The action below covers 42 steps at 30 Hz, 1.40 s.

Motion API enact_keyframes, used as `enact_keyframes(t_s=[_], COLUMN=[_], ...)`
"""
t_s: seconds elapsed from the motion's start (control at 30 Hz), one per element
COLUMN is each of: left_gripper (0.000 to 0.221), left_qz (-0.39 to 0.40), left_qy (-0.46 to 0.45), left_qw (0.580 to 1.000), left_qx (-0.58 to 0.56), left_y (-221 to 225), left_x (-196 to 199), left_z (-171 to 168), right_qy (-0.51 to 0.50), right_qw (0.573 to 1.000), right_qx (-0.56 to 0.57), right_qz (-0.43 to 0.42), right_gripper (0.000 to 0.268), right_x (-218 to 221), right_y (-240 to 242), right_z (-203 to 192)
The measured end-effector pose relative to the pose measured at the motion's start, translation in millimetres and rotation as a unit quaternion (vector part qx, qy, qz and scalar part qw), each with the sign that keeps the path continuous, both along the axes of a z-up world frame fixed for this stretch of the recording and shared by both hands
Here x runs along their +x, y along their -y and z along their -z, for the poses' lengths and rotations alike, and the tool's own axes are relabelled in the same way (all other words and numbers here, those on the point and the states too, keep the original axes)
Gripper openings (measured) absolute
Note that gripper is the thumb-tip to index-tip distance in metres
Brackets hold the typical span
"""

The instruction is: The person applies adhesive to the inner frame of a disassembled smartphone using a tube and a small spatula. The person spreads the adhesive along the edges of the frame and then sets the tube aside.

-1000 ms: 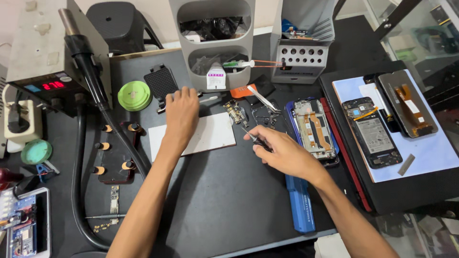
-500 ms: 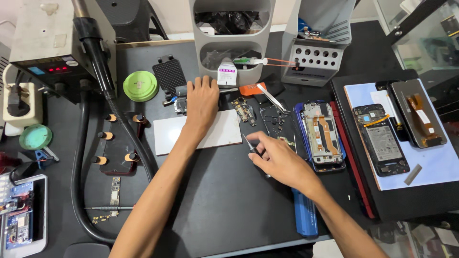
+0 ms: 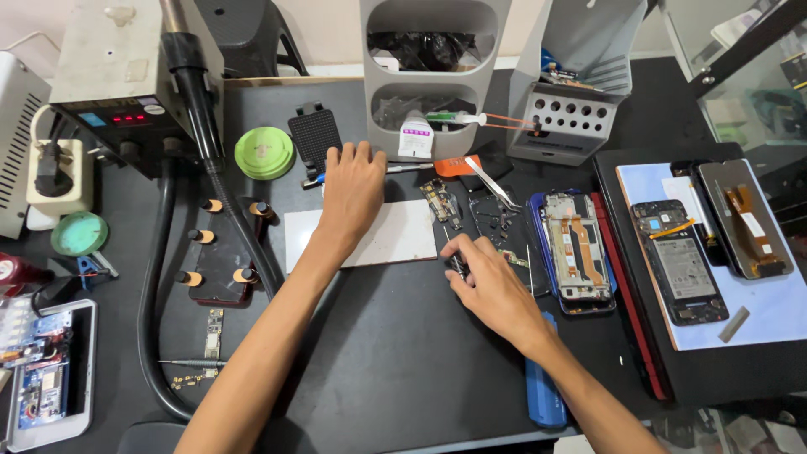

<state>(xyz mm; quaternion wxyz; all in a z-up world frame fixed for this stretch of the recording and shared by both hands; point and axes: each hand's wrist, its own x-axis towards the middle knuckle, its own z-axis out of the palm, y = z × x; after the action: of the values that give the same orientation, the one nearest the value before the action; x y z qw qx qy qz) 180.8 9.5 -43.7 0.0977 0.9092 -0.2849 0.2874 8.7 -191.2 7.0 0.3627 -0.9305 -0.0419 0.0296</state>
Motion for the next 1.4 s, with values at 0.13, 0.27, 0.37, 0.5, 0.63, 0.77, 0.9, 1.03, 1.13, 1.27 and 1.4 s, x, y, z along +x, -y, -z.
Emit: enact_keyframes(t_s=[0.13, 0.27, 0.37, 0.5, 0.63, 0.77, 0.9, 1.03, 1.13, 1.27, 1.4], left_gripper=[0.021, 0.019, 0.018, 0.008, 0.013, 0.015, 0.015, 0.014, 0.016, 0.016, 0.016], left_qz=[0.009, 0.028, 0.02, 0.038, 0.045, 0.087, 0.109, 0.119, 0.13, 0.136, 0.132], left_qy=[-0.017, 0.002, -0.01, -0.057, -0.107, -0.098, -0.142, -0.143, -0.153, -0.144, -0.163], left_qw=[1.0, 1.0, 1.0, 0.998, 0.993, 0.991, 0.984, 0.983, 0.98, 0.98, 0.977], left_qx=[0.006, -0.003, 0.017, 0.007, 0.023, 0.0, 0.006, 0.003, 0.001, -0.021, -0.025], left_y=[-14, -29, -43, -65, -86, -101, -109, -109, -110, -111, -114], left_x=[-13, -36, -59, -93, -132, -166, -181, -180, -186, -186, -184], left_z=[-15, -29, -36, -39, -29, -15, -9, -12, -12, -11, -11], right_qy=[0.001, -0.005, -0.027, -0.045, -0.024, -0.02, 0.038, 0.148, 0.183, 0.232, 0.257], right_qw=[1.0, 1.0, 0.999, 0.999, 0.999, 0.999, 0.997, 0.975, 0.954, 0.93, 0.918], right_qx=[0.013, 0.02, 0.018, -0.001, -0.019, -0.023, -0.018, -0.088, -0.163, -0.226, -0.239], right_qz=[0.003, 0.005, 0.011, 0.016, 0.014, 0.012, -0.068, -0.139, -0.17, -0.174, -0.184], right_gripper=[0.03, 0.031, 0.031, 0.032, 0.031, 0.031, 0.033, 0.049, 0.057, 0.055, 0.049], right_x=[0, 1, 1, 1, 5, 14, 27, 38, 39, 39, 36], right_y=[-1, -3, -4, -7, -8, -18, -35, -55, -67, -72, -72], right_z=[2, 5, 3, -5, -16, -25, -24, -14, -3, 9, 16])
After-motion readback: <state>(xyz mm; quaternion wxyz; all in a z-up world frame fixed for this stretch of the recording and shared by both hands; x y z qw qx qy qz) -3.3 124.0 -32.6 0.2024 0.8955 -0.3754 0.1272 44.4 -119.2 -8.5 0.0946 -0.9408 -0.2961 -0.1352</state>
